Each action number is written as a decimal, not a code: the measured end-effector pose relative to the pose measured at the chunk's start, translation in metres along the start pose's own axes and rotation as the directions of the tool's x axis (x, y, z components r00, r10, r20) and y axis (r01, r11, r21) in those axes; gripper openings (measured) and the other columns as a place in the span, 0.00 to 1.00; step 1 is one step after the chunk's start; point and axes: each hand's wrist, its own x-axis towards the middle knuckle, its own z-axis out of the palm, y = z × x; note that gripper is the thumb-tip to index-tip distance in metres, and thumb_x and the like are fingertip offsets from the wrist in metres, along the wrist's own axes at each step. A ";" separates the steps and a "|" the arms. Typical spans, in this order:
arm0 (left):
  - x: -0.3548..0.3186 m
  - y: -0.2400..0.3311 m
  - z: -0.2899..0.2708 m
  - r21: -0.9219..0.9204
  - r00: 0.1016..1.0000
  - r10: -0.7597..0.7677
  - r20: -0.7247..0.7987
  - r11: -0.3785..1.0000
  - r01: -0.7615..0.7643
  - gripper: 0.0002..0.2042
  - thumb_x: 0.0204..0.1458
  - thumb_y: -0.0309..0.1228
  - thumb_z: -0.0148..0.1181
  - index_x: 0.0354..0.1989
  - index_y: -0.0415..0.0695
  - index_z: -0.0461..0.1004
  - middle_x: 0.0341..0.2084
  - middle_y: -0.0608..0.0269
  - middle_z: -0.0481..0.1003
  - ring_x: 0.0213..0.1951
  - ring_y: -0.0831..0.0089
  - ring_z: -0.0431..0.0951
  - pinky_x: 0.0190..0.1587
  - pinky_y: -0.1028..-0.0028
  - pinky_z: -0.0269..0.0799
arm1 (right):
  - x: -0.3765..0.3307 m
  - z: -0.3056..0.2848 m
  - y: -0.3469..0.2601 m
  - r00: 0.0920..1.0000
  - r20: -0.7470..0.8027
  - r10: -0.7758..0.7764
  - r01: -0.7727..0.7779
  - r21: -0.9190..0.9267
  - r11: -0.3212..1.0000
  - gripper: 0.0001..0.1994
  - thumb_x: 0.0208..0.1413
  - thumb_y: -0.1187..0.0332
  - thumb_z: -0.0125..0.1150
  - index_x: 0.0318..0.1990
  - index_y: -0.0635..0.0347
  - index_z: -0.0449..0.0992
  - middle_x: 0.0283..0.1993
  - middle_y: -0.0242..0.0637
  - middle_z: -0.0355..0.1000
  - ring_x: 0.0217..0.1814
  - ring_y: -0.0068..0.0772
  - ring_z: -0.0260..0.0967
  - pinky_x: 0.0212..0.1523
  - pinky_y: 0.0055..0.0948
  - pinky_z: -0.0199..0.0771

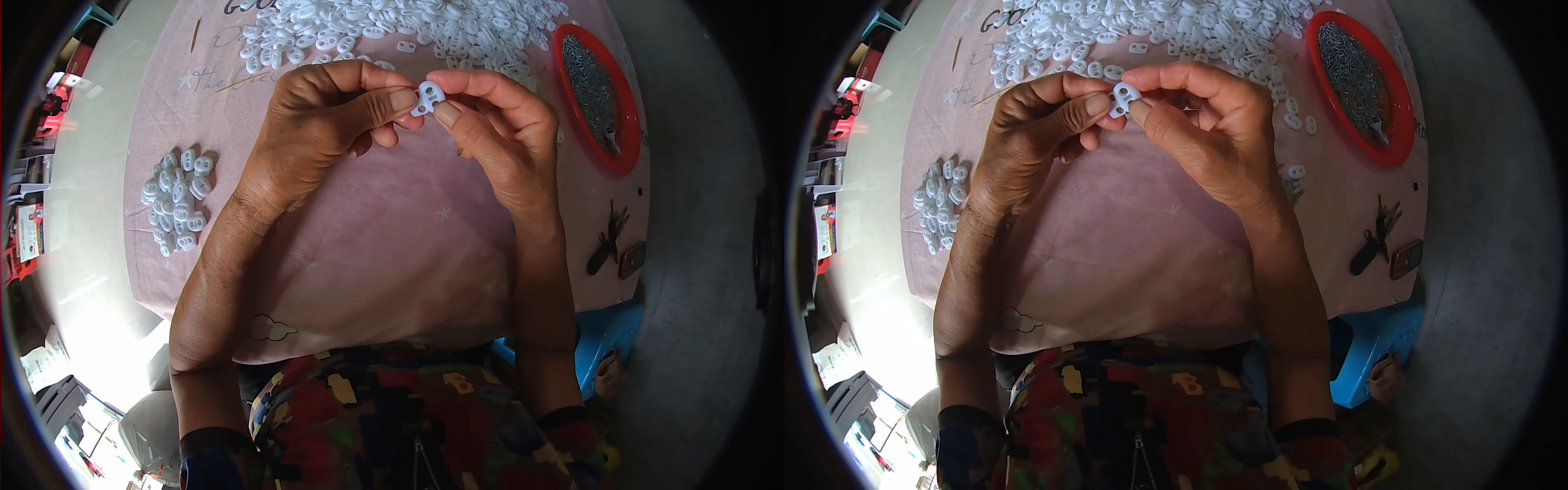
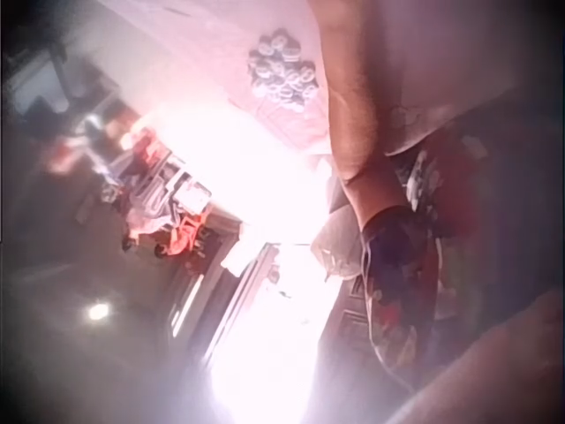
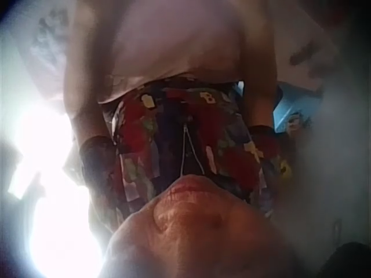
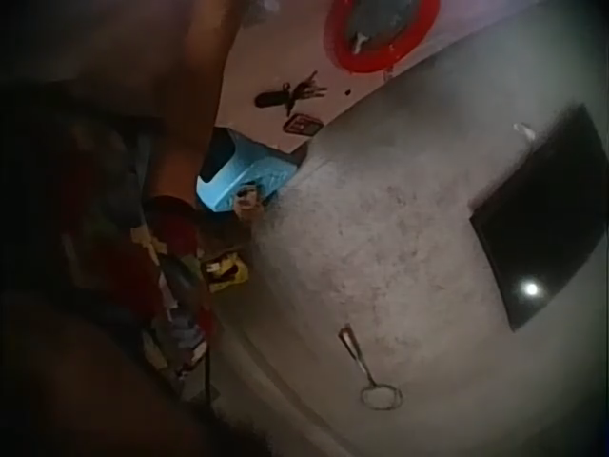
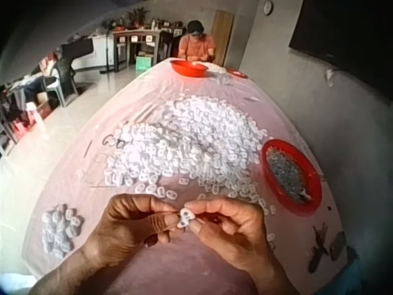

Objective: The person assembles plastic cord locks by inserting metal springs into plastic toggle components and fitting the parts together by hand.

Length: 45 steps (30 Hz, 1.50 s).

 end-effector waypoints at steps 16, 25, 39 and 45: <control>0.002 0.000 -0.001 -0.149 0.993 -0.111 0.049 0.982 0.118 0.11 0.54 0.34 0.63 0.40 0.41 0.76 0.29 0.64 0.79 0.27 0.84 0.75 0.27 0.85 0.66 | -0.002 0.006 0.000 0.996 -0.039 0.075 -0.074 0.016 0.997 0.13 0.55 0.75 0.58 0.48 0.66 0.76 0.33 0.29 0.73 0.27 0.12 0.63 0.26 0.13 0.61; 0.000 -0.005 0.003 -0.249 0.984 -0.168 -0.063 0.957 0.147 0.11 0.53 0.33 0.64 0.41 0.40 0.76 0.30 0.68 0.77 0.30 0.83 0.74 0.29 0.85 0.66 | -0.005 0.018 0.009 0.987 -0.068 -0.148 0.124 -0.271 0.955 0.20 0.48 0.80 0.67 0.51 0.67 0.74 0.37 0.33 0.74 0.38 0.17 0.71 0.31 0.12 0.68; 0.000 -0.008 0.004 -0.232 0.987 -0.157 -0.034 0.962 0.145 0.11 0.53 0.36 0.64 0.40 0.42 0.77 0.29 0.70 0.77 0.31 0.85 0.73 0.32 0.85 0.65 | -0.005 0.015 0.009 0.959 -0.085 -0.272 0.213 -0.420 0.882 0.16 0.49 0.79 0.66 0.48 0.66 0.77 0.38 0.30 0.74 0.32 0.13 0.66 0.31 0.12 0.66; -0.001 -0.005 0.007 -0.163 0.996 -0.080 -0.035 0.984 0.073 0.10 0.56 0.35 0.60 0.40 0.42 0.76 0.30 0.67 0.79 0.31 0.86 0.73 0.32 0.84 0.65 | -0.004 0.017 0.012 0.958 -0.209 -0.196 0.156 -0.192 0.969 0.13 0.54 0.79 0.61 0.48 0.67 0.76 0.38 0.32 0.76 0.30 0.10 0.65 0.28 0.12 0.64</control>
